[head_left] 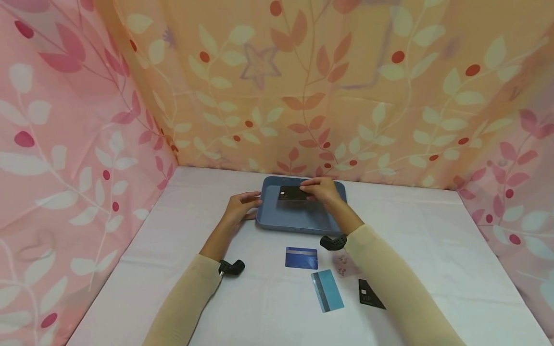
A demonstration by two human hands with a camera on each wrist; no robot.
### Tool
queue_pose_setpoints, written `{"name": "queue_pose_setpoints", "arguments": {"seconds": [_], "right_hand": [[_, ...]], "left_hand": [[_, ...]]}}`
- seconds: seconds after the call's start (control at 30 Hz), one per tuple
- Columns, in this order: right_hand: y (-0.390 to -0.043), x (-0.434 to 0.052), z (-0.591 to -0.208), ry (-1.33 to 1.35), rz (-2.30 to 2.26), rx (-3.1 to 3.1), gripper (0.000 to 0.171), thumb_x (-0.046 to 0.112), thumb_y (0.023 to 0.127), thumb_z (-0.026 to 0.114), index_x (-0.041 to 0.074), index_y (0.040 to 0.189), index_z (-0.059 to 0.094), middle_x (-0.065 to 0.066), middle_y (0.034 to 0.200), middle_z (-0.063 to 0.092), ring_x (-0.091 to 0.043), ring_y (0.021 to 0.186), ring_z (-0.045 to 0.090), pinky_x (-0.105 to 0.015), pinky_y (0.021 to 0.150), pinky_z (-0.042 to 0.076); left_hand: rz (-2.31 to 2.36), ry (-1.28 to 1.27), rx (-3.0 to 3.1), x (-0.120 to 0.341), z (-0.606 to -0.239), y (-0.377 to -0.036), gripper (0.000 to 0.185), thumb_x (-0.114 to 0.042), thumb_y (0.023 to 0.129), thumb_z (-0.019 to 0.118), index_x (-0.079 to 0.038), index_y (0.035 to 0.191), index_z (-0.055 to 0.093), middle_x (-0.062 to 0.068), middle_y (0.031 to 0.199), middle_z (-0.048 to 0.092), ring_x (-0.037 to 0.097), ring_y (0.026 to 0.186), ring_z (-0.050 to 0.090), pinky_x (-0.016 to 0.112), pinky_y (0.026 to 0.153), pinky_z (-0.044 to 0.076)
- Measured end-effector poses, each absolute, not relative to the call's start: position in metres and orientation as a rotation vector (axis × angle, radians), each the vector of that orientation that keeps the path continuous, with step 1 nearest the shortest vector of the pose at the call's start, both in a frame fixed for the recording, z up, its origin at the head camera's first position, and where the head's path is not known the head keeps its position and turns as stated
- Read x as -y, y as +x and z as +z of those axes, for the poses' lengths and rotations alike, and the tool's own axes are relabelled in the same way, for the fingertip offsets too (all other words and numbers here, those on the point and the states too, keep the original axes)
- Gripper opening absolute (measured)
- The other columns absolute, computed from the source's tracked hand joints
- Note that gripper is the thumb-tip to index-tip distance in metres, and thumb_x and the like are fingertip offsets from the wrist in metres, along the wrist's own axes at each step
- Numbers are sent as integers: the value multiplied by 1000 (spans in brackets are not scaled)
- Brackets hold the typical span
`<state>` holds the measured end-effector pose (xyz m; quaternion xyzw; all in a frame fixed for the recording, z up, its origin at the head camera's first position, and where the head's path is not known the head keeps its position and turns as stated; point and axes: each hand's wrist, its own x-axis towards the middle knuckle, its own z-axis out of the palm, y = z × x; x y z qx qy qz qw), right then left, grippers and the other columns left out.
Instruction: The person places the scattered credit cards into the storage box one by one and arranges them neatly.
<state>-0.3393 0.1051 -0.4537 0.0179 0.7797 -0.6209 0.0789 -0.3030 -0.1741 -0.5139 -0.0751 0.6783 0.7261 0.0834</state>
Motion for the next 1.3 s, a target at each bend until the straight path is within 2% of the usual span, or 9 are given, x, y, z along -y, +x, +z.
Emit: {"name": "queue_pose_setpoints", "arguments": {"seconds": [0.33,0.57,0.83,1.17,1.3], "right_hand": [[-351,-91,-465,100,-1895,-2293,26,4,90,76,-9,113,73,-16,111,69,-10,74,65,-23,60,60],[-356,-82,-478,190,-1913,-2224,25,4,89,77,-8,111,73,-9,96,71,-13,67,67,-25,63,61],[-362,-75,-487,240,-2011,-2148,24,-2,89,75,-12,111,71,-10,90,70,-12,65,67,-24,59,60],[-366,-69,-489,250,-2003,-2131,24,-2,90,74,-12,112,70,-17,101,71,-19,73,69,-26,61,61],[-369,-66,-489,263,-2002,-2126,23,-2,90,74,-11,111,71,-15,98,71,-21,77,69,-25,60,60]], "left_hand": [[2163,-231,-2036,175,-515,-304,42,-12,90,78,-9,131,69,13,127,65,18,103,67,36,73,63],[2168,-246,-2023,174,-516,-303,41,-11,90,78,-8,130,69,13,124,66,21,104,67,37,76,62],[2178,-218,-2026,174,-516,-303,41,-9,91,76,-8,132,68,14,125,65,22,105,66,37,77,62],[2167,-222,-2040,174,-516,-303,41,-9,91,77,-12,131,69,13,121,65,21,102,66,38,75,63],[2183,-223,-2029,174,-516,-304,43,-10,89,79,-15,131,70,12,119,64,20,99,66,38,75,63]]}}
